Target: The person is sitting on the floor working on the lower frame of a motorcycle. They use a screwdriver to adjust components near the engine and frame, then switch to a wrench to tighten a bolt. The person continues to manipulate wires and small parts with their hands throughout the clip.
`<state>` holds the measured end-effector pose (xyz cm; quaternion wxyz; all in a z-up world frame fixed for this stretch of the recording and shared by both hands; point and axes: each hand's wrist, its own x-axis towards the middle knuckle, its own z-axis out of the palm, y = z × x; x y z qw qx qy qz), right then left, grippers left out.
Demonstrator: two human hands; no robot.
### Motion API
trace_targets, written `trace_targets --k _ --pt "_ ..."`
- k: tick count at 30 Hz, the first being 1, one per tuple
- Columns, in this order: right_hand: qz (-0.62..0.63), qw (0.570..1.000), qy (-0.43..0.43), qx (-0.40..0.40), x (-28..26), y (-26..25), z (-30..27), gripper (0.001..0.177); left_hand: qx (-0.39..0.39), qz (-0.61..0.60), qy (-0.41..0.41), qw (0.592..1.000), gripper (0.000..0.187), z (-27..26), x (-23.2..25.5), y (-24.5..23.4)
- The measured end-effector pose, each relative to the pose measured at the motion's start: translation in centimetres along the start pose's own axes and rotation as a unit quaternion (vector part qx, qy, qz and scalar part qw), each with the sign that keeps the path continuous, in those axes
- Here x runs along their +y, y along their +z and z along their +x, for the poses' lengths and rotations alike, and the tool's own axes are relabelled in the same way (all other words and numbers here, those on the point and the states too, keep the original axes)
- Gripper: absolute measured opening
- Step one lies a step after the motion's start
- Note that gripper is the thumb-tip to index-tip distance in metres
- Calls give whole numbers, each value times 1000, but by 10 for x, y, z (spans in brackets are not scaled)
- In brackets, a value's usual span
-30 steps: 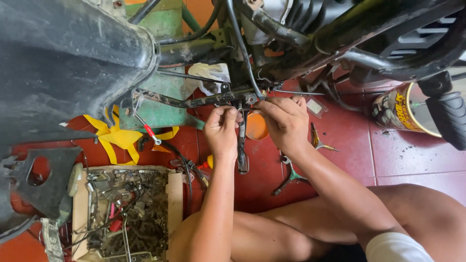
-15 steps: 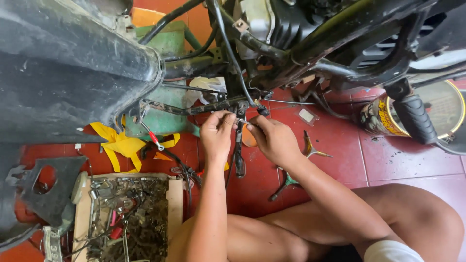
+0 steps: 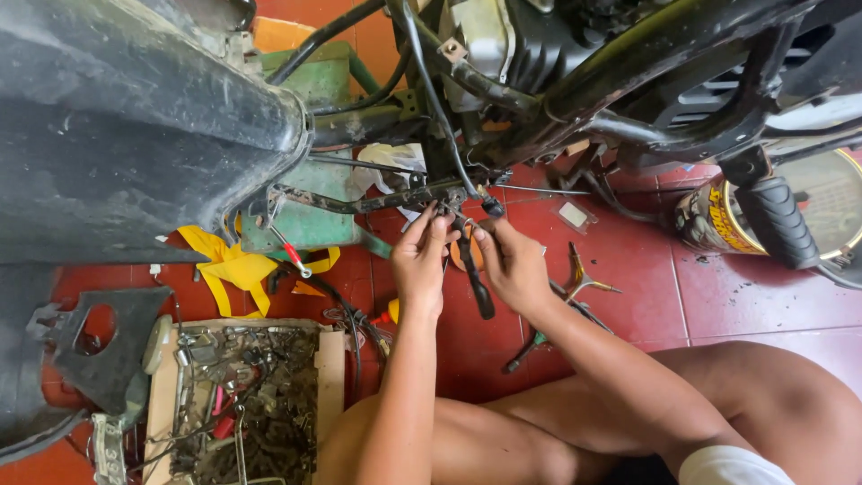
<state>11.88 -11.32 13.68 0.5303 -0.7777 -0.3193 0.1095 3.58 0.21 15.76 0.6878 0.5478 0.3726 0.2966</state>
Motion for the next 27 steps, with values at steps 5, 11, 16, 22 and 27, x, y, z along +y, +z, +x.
trace_targets --k 5,11,16,22,27 --pt "-69 996 -32 -40 -19 -26 19 13 5 -1 -15 1000 37 6 -10 -1" --pt "-195 968 -115 -108 -59 -62 41 13 20 24 3 1000 34 7 -4 -1" --pt "-312 913 -227 -131 -74 -73 50 13 46 84 -3 995 26 -10 -16 7" --pt "-353 877 -297 -136 -64 -73 54 15 -117 187 -97 970 91 -47 -40 47" --pt "-364 860 -342 -104 -45 -67 56 15 -48 -89 -257 961 47 -44 -62 97"
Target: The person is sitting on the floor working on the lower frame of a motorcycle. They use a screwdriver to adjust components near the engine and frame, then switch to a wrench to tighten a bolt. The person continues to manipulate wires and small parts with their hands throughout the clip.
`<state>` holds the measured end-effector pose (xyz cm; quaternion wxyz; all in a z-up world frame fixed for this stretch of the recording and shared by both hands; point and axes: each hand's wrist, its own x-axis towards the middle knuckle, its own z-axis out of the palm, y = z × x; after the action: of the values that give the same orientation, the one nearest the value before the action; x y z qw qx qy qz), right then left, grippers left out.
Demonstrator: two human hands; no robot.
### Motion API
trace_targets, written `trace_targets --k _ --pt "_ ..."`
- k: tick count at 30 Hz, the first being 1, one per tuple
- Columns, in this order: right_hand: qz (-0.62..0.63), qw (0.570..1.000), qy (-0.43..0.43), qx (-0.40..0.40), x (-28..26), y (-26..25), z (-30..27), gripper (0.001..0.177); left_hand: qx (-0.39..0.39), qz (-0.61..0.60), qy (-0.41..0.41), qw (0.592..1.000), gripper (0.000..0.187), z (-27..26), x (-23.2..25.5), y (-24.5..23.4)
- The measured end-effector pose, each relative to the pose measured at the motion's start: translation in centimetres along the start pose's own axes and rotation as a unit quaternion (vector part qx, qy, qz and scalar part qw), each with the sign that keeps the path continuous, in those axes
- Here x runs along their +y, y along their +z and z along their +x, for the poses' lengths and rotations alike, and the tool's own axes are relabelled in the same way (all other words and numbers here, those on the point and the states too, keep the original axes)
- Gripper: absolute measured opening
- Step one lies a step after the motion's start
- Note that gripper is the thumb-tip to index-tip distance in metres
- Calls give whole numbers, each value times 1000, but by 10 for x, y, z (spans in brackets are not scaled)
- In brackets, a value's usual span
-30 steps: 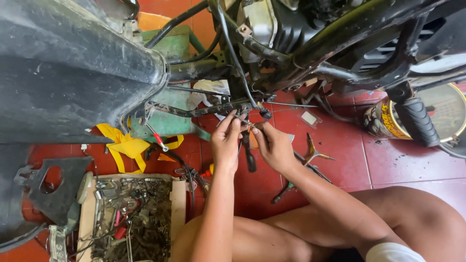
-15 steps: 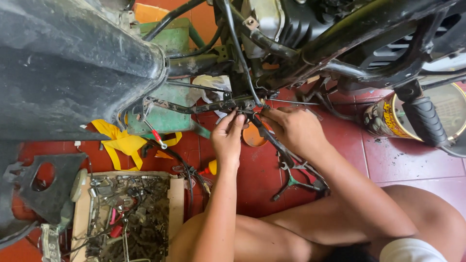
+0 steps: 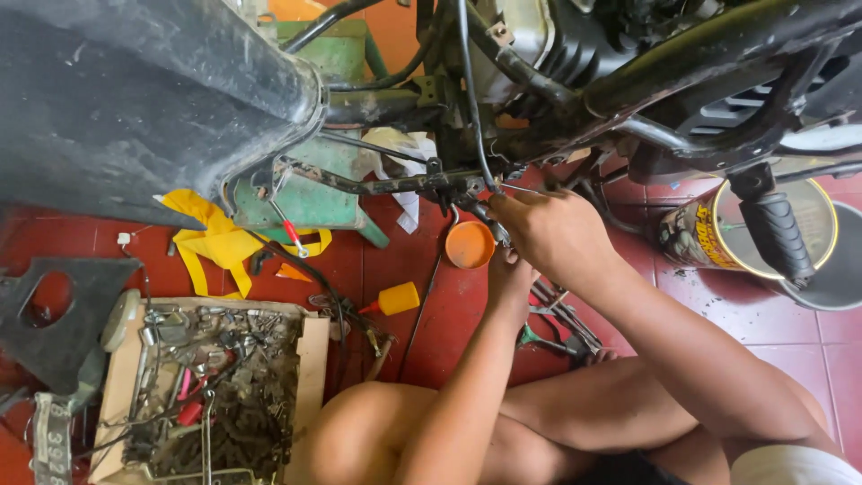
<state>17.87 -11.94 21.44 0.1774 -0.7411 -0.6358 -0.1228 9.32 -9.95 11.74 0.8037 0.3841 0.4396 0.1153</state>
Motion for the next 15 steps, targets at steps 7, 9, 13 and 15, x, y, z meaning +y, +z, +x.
trace_targets --k 7,9,13,15 --pt "-22 999 -7 -28 7 -6 0 16 -27 -248 -35 968 38 -5 9 15" --pt "-11 999 -9 -40 7 -12 7 15 -44 -257 -57 964 36 10 -5 8" --pt "-1 997 -20 -73 13 -14 9 17 -24 -253 -68 965 44 17 -9 11" --pt "25 986 61 -155 2 -28 21 13 0 -264 -58 963 41 21 -14 13"
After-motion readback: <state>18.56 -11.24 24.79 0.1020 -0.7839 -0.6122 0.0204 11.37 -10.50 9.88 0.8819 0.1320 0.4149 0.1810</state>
